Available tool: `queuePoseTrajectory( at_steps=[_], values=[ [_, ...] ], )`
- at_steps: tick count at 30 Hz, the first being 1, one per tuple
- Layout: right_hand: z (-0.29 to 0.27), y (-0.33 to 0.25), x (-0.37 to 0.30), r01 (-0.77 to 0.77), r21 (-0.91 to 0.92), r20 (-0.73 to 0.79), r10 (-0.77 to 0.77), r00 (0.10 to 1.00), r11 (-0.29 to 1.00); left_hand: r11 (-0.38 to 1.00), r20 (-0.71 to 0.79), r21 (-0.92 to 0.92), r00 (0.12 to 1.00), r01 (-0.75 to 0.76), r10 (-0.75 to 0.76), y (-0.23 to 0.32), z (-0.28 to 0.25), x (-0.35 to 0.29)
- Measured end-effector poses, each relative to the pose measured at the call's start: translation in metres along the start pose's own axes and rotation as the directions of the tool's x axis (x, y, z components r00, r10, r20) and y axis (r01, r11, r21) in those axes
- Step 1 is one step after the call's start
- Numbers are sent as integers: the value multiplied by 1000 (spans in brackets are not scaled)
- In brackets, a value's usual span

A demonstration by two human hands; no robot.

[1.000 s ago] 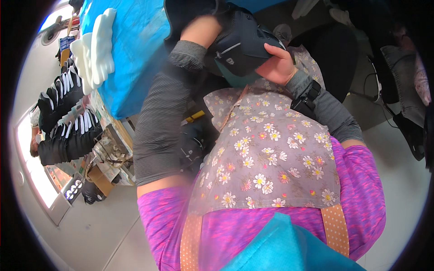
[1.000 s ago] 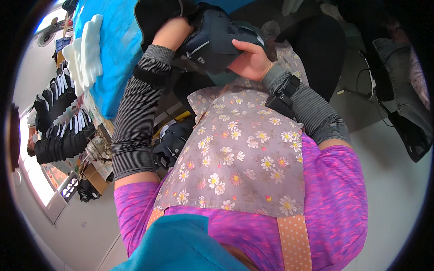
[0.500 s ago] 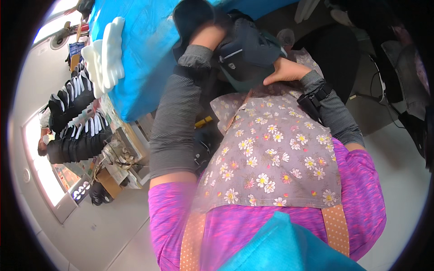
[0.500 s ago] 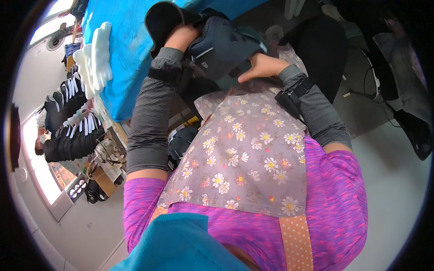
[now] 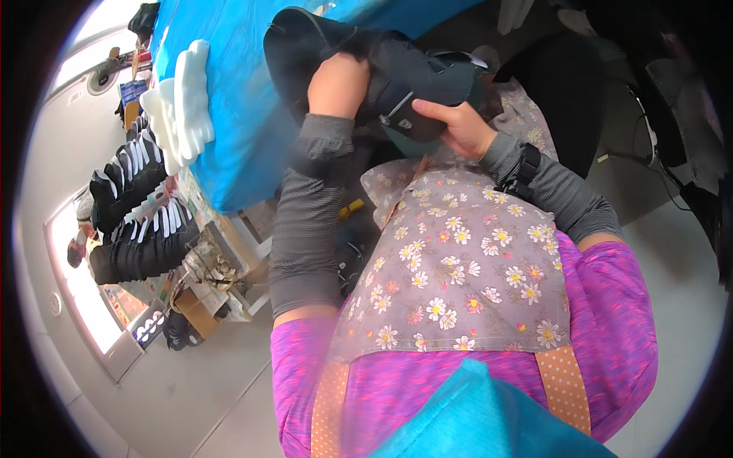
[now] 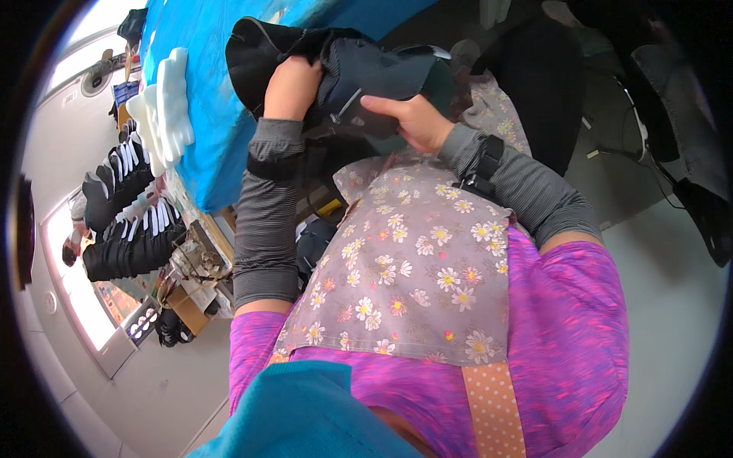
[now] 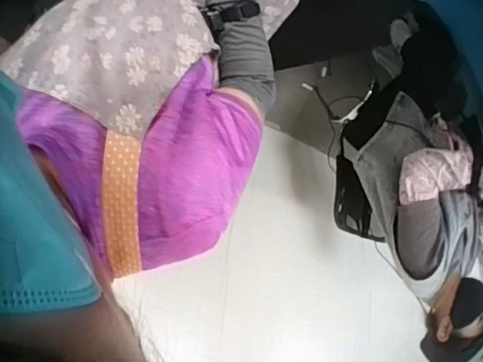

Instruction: The person handles a black shoe upper, turning it over to check different sides before inserting a white foam component and a grey lining into the heel and interior. The person then places the assembled component into a yellow basket.

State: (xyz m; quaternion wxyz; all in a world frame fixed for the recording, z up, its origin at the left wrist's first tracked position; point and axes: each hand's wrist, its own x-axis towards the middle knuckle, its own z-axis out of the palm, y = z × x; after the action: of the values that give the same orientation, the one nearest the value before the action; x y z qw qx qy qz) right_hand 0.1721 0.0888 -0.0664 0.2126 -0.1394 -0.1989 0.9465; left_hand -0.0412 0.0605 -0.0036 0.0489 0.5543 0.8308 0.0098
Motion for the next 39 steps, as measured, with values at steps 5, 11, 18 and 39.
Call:
queuePoseTrajectory(
  at_steps=[5,11,18,39],
  values=[
    [-6,-1,8,-62,-288,-47,51,998,955,903,68,302,951,-307,301,-22,24,7],
    [-5,2,7,27,-492,-12,-38,999,870,996,244,66,969,-63,45,-24,50,28],
    [-21,7,9,-79,-415,-58,60,997,906,958,103,199,977,-206,188,-13,35,19],
    [-23,-1,12,-141,-441,-40,137,990,886,913,-100,256,930,-318,353,-33,49,5]
  ],
)
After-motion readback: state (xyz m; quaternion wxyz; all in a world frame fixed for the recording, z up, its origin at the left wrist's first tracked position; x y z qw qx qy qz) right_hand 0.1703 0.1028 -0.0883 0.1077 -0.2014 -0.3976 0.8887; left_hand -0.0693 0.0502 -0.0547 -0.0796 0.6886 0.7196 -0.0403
